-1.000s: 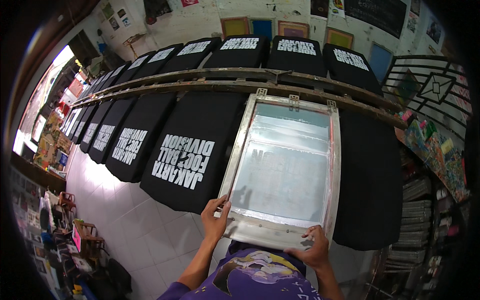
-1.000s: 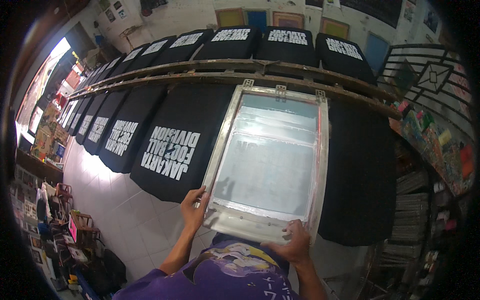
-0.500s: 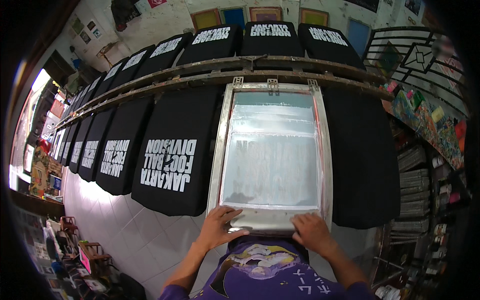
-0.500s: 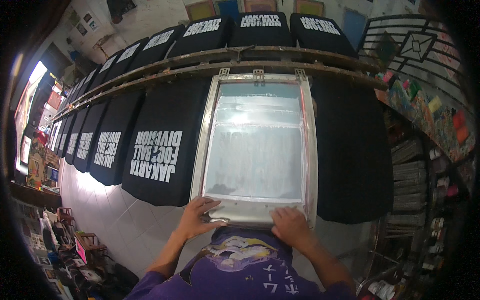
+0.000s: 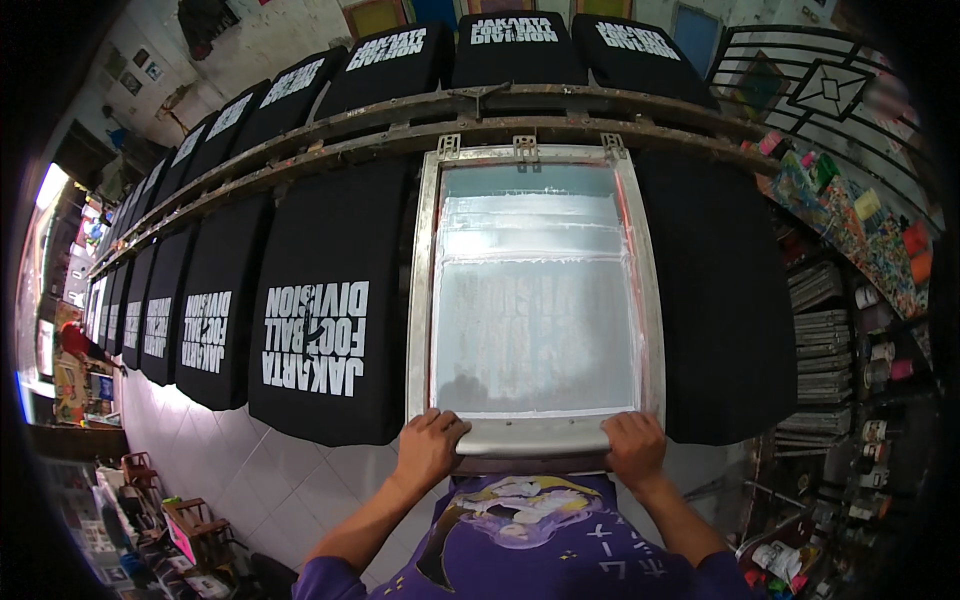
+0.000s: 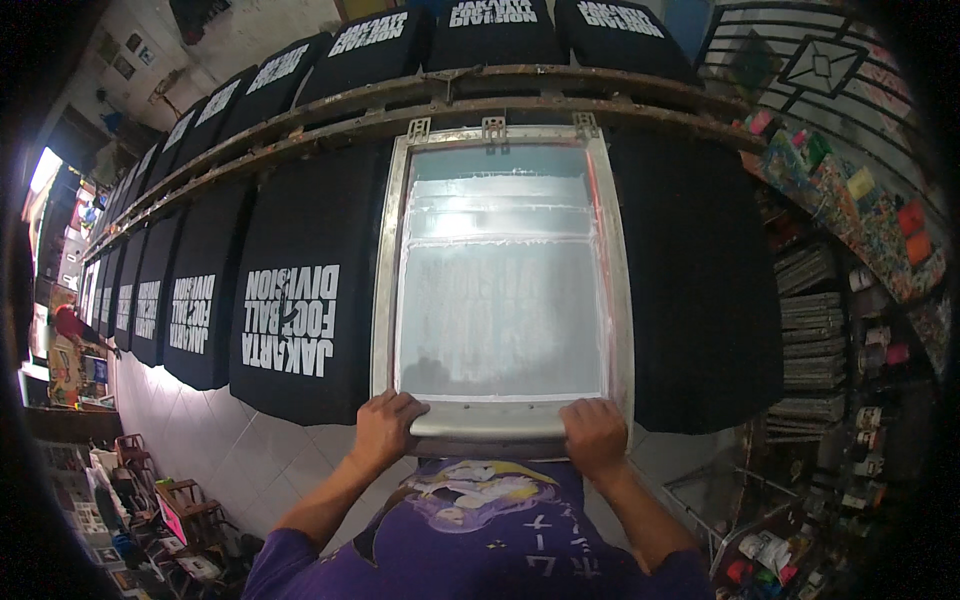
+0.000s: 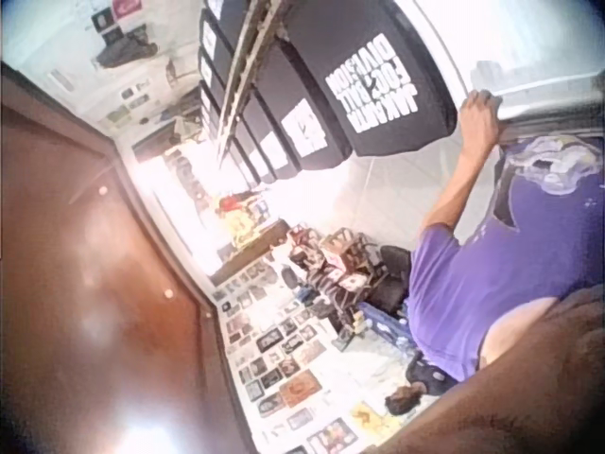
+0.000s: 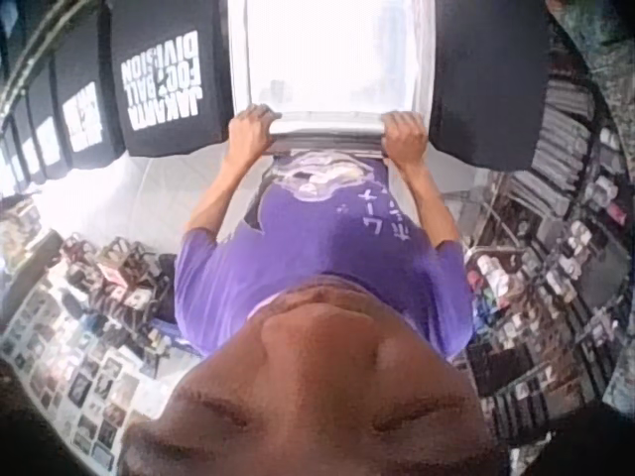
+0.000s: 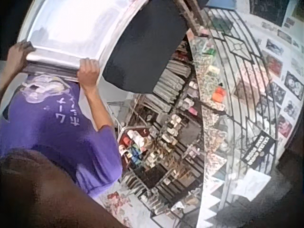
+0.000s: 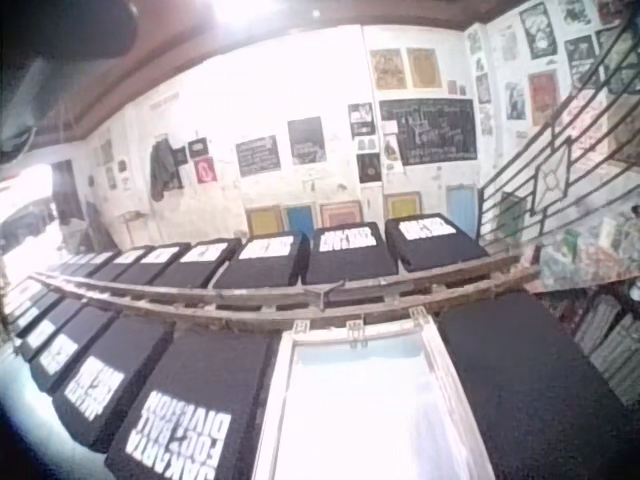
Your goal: The person holds a screen printing frame and repeatedly uses a squeegee to pull ink across the mesh surface. The person works on a single black t-shirt hanging on a rack, repeatedly treating the same area with the squeegee in a repetitive motion.
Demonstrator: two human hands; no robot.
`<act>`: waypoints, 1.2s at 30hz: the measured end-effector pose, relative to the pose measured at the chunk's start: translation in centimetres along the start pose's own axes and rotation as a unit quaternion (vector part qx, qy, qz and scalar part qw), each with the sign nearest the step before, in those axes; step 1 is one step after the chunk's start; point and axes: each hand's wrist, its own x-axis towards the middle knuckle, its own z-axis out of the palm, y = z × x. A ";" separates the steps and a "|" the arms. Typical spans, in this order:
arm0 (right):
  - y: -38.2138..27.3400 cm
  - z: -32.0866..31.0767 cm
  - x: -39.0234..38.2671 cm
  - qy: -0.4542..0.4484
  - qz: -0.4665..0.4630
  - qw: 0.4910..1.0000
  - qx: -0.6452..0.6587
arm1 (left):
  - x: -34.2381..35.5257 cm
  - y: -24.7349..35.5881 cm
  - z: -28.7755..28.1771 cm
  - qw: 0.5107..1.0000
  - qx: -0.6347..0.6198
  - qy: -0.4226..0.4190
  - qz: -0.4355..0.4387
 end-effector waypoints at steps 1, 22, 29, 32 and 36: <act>0.5 -1.0 1.4 -0.010 -0.002 1.000 0.011 | 1.1 -0.1 -1.1 1.000 0.004 -0.010 0.015; 15.9 6.6 33.1 0.003 -0.043 0.994 -0.101 | 28.9 -12.1 -3.2 0.993 0.059 0.103 -0.023; 13.3 5.6 35.9 -0.135 -0.138 0.977 -0.091 | 23.0 -10.9 -6.8 0.987 -0.060 -0.132 -0.069; 11.2 6.8 34.6 -0.099 -0.222 0.966 -0.086 | 17.9 -9.6 -6.3 0.977 -0.090 -0.174 -0.083; 7.5 7.2 31.8 -0.060 -0.323 0.944 -0.044 | 10.3 -5.9 -5.2 0.960 -0.147 -0.217 -0.098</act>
